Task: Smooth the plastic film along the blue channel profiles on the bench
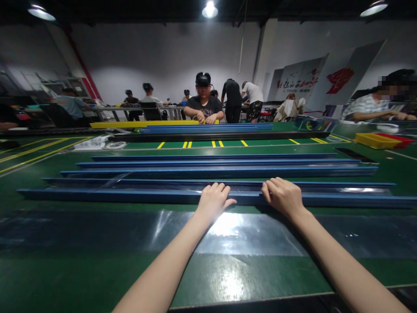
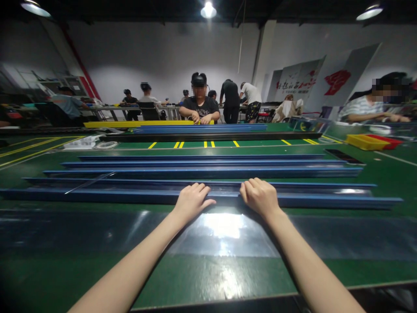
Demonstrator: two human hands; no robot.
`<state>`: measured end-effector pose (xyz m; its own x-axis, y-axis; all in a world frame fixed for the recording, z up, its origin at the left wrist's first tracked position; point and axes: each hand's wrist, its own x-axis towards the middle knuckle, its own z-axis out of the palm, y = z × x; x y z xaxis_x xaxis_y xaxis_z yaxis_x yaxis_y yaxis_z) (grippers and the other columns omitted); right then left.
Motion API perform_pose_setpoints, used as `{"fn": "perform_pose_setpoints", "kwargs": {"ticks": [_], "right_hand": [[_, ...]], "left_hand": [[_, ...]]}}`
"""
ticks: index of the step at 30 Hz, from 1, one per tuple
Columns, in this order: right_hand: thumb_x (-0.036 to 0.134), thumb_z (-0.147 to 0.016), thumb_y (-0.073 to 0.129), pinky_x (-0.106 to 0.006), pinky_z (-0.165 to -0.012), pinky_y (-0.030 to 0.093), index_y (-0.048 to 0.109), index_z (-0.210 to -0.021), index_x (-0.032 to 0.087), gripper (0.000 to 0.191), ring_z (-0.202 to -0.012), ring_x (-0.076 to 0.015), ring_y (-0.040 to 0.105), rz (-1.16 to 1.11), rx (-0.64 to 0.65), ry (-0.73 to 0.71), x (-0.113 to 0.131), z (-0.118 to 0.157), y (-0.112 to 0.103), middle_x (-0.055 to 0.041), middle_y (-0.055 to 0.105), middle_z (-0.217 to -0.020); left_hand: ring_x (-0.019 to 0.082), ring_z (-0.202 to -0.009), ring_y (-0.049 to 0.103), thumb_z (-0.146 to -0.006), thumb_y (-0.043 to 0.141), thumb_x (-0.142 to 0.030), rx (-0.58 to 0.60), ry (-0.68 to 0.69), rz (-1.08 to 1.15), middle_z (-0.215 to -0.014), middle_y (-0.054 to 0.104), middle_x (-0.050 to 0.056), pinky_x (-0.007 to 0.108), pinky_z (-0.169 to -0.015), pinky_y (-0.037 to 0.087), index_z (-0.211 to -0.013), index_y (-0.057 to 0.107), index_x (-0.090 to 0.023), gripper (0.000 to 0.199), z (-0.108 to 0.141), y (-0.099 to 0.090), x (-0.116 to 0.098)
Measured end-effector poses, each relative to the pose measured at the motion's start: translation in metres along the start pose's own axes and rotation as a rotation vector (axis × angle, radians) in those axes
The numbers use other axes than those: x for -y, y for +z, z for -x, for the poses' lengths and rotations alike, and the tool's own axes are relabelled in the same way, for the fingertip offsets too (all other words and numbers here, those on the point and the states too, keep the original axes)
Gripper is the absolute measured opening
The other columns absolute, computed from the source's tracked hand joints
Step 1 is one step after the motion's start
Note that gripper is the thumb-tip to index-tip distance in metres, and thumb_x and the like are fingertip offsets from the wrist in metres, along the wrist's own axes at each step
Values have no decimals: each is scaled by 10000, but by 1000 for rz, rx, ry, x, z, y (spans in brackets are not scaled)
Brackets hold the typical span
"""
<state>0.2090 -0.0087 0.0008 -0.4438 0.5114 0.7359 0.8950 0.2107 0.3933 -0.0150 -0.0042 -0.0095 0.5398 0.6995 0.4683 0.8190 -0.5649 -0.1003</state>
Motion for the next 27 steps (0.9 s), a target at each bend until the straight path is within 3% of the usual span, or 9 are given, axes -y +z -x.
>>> {"fn": "perform_pose_setpoints", "kwargs": {"ticks": [5, 18, 27], "right_hand": [[233, -803, 396, -243, -523, 233, 500, -486, 170, 340, -492, -95, 413, -58, -2, -36, 14, -3, 2, -7, 509, -477], [270, -818, 353, -237, -467, 188, 527, -508, 155, 374, -476, -85, 452, -134, 77, 69, 10, 3, 16, -16, 546, -499], [245, -826, 319, -243, -462, 189, 525, -487, 150, 408, -442, -82, 420, -123, 46, 82, 9, 3, 19, -21, 519, -472]], "left_hand": [[180, -795, 509, -761, 504, -481, -13, 4, 3, -828, 582, 16, 287, -638, 331, -870, 517, -182, 319, 1, 0, 0], [178, -783, 511, -762, 501, -483, -17, 3, -3, -824, 581, 14, 285, -628, 330, -861, 523, -185, 315, 1, 1, 0], [178, -803, 509, -770, 492, -478, 9, 8, 4, -833, 575, 24, 284, -638, 342, -883, 521, -182, 318, 1, 0, 1]]}}
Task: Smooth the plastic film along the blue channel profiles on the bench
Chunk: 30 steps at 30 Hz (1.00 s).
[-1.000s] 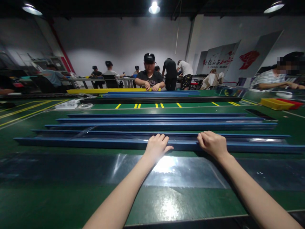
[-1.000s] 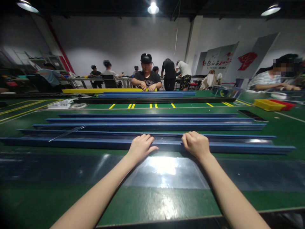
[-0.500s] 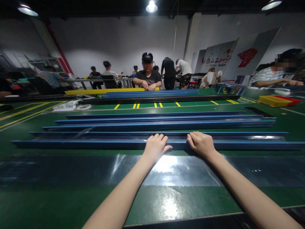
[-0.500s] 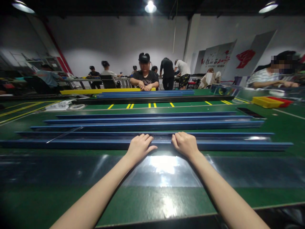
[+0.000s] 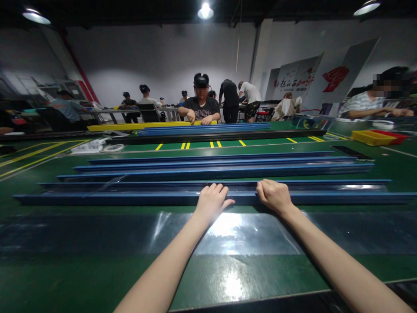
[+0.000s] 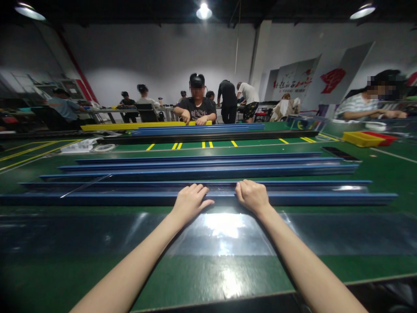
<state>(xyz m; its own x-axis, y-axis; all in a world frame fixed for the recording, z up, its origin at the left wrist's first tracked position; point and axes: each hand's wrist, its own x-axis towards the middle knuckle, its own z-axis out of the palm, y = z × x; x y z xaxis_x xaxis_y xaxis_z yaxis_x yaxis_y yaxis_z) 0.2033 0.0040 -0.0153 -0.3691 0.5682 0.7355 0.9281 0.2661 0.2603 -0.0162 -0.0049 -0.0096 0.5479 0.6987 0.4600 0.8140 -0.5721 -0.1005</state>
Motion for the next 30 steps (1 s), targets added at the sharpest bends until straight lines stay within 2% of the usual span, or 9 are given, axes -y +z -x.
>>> {"fn": "perform_pose_setpoints", "kwargs": {"ticks": [6, 14, 20, 30], "right_hand": [[259, -819, 321, -241, -449, 181, 511, -446, 151, 433, -418, -79, 411, -5, -2, 18, -9, 2, 0, -23, 516, -443], [268, -790, 339, -232, -427, 168, 491, -410, 148, 427, -391, -81, 407, 49, -8, 118, -32, 12, -3, -35, 525, -429], [276, -774, 348, -229, -429, 177, 490, -398, 152, 420, -393, -85, 414, 31, 26, 177, -31, 13, -5, -39, 528, -432], [278, -761, 365, -223, -430, 183, 489, -402, 159, 399, -409, -93, 438, 17, 41, 216, -30, 12, -6, -37, 543, -439]], "left_hand": [[176, -796, 505, -778, 485, -470, 15, 28, -3, -838, 562, 28, 283, -644, 346, -884, 510, -178, 312, 1, -4, -3], [187, -816, 493, -767, 511, -456, 2, 57, -34, -851, 557, 31, 289, -642, 338, -881, 504, -175, 303, 0, -7, -5], [185, -838, 501, -771, 524, -422, 34, 71, 0, -886, 574, 34, 286, -646, 348, -905, 503, -174, 282, 0, -4, -5], [171, -810, 507, -794, 517, -363, 53, 71, 42, -826, 593, 25, 271, -620, 344, -860, 504, -184, 191, 0, -4, -5]]}}
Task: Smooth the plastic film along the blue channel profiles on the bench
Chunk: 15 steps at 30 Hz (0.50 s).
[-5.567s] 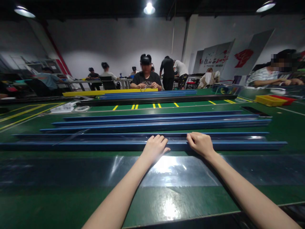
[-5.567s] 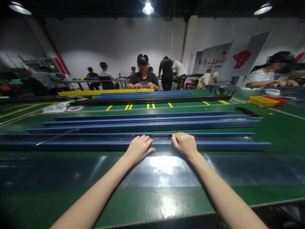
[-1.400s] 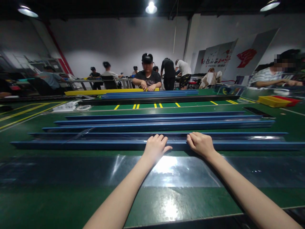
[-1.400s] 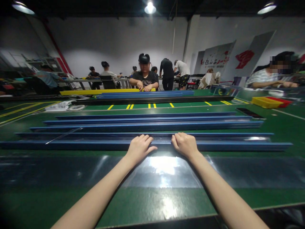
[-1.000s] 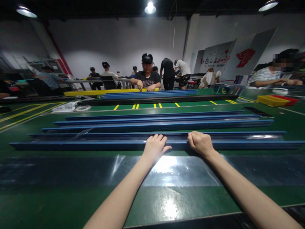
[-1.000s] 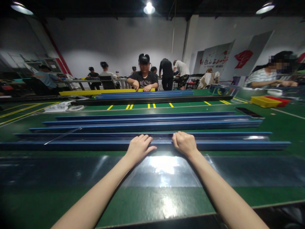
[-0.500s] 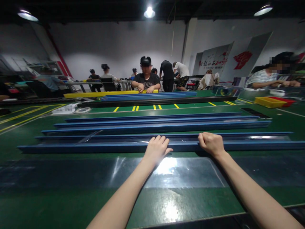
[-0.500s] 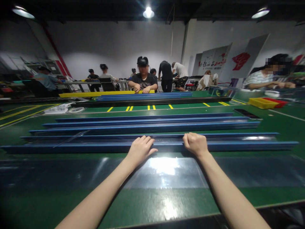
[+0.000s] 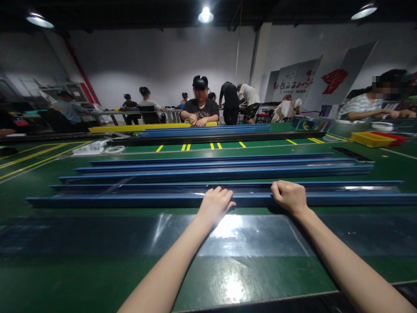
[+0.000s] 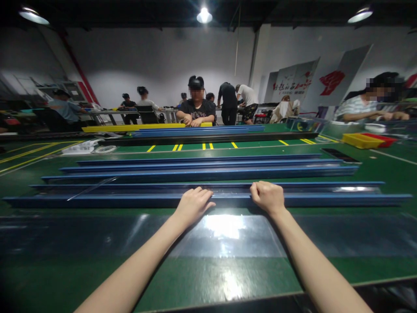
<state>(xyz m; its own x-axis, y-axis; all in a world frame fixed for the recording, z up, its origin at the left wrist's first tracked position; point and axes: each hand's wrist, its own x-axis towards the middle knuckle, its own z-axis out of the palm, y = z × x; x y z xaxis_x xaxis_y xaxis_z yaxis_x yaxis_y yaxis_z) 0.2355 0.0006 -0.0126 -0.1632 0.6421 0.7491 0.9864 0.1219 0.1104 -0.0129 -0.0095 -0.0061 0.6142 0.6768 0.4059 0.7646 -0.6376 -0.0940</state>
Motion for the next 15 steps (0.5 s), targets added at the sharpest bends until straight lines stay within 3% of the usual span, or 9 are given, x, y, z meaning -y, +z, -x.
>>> {"fn": "perform_pose_setpoints", "kwargs": {"ticks": [15], "right_hand": [[300, -759, 361, -228, -436, 183, 495, -415, 161, 394, -414, -105, 444, 12, 27, 39, -1, 1, 1, -47, 561, -458]], "left_hand": [[167, -774, 529, -807, 481, -399, 27, -28, 20, -780, 606, 14, 262, -605, 352, -804, 502, -191, 208, -1, -1, 1]]}}
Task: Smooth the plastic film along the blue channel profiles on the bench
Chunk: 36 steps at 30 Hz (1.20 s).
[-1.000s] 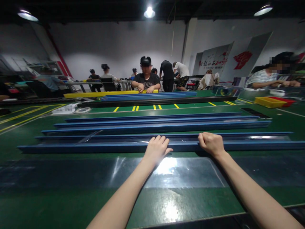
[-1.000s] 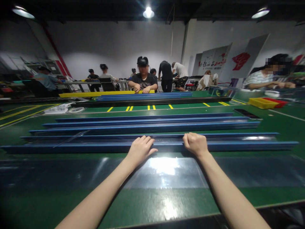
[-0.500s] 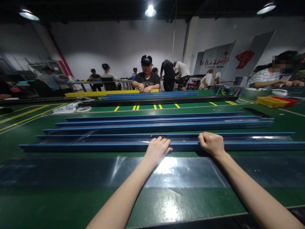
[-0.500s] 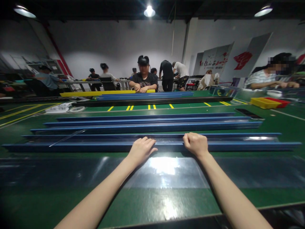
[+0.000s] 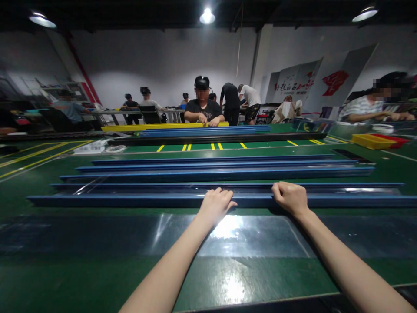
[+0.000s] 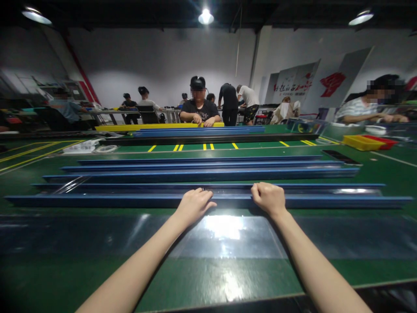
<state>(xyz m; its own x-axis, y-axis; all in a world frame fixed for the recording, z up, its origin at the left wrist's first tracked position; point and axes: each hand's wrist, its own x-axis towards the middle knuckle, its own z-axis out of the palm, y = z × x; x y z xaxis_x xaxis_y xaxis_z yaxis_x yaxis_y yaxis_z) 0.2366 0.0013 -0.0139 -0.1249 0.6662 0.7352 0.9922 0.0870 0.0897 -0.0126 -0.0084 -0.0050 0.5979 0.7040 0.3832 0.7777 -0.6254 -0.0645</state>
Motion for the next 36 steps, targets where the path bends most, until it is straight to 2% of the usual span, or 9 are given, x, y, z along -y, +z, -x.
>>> {"fn": "perform_pose_setpoints", "kwargs": {"ticks": [26, 32, 36], "right_hand": [[307, -768, 357, -224, -436, 186, 505, -413, 156, 414, -412, -100, 450, 5, 1, -8, -2, 1, 0, -43, 565, -456], [312, -767, 352, -226, -438, 180, 507, -417, 157, 412, -420, -101, 452, 3, 11, -3, -2, 1, 1, -45, 566, -460], [314, -766, 350, -225, -439, 181, 505, -416, 157, 414, -420, -100, 447, -5, 14, 1, -1, 0, 0, -45, 564, -461]], "left_hand": [[174, -732, 556, -795, 459, -470, 12, -65, -4, -742, 605, 17, 245, -572, 381, -859, 472, -188, 289, -2, 1, 1], [158, -791, 529, -785, 474, -468, -66, -38, 17, -826, 572, 12, 241, -605, 387, -804, 469, -182, 287, -2, 1, 2], [154, -780, 521, -782, 476, -472, -80, -51, 29, -810, 559, 8, 239, -600, 382, -793, 467, -180, 292, -2, 2, 3]]}}
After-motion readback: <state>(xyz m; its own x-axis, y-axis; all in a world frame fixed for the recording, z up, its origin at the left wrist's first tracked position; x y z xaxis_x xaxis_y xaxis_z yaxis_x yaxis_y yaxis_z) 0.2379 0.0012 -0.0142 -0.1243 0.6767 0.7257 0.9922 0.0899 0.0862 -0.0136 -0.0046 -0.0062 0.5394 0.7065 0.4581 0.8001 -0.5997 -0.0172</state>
